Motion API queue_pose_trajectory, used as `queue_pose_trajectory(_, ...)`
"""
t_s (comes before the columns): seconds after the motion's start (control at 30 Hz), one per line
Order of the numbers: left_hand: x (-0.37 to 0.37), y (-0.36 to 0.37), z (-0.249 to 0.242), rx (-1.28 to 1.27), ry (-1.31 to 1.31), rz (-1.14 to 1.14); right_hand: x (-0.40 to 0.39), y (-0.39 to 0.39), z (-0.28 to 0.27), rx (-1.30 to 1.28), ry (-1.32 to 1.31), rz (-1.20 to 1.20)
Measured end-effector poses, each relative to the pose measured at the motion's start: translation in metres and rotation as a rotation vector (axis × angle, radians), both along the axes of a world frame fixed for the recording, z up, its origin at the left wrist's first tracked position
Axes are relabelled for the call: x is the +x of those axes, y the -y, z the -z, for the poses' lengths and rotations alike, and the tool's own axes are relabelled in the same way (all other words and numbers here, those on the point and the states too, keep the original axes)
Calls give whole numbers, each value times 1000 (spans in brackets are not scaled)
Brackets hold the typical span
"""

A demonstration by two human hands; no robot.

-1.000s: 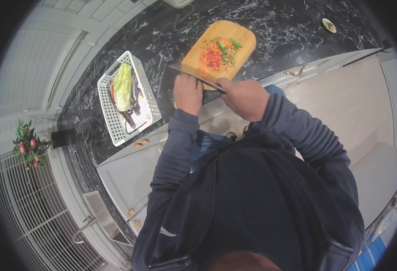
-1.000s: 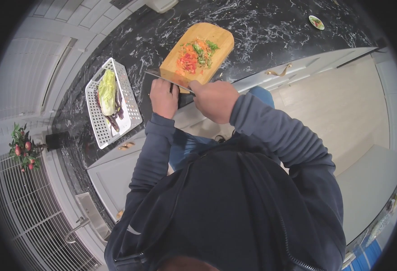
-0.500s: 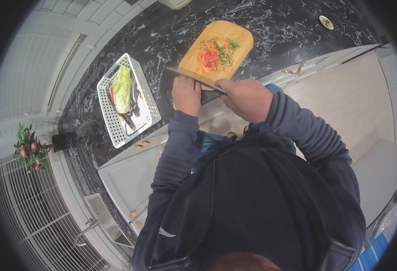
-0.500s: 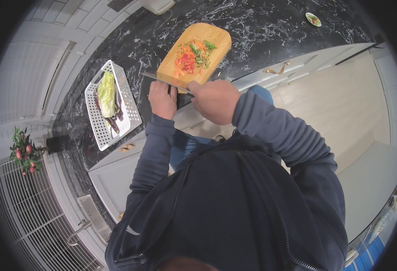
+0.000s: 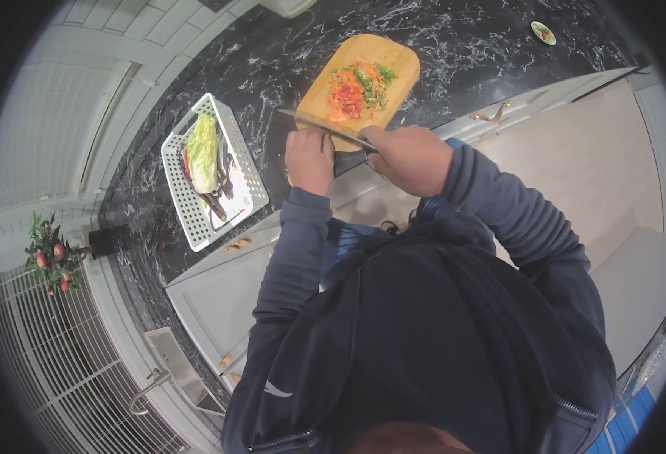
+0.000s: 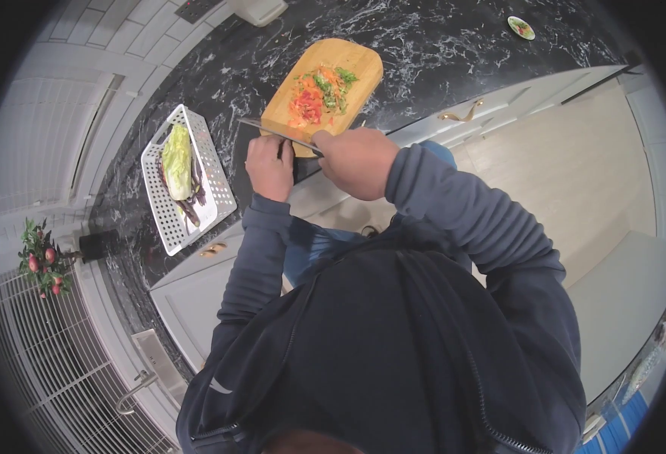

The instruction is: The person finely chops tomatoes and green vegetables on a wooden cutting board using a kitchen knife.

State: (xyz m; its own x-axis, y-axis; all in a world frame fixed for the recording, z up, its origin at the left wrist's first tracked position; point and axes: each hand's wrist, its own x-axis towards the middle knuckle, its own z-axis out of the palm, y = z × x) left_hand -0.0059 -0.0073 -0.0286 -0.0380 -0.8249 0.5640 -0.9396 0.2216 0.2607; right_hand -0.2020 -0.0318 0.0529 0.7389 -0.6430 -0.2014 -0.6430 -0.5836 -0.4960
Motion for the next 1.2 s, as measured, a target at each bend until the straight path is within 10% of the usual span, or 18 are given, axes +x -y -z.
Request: queue_pose_trajectory(1.2,2,2,4,-55,15,-28,-5,2,-4,29,43,4)
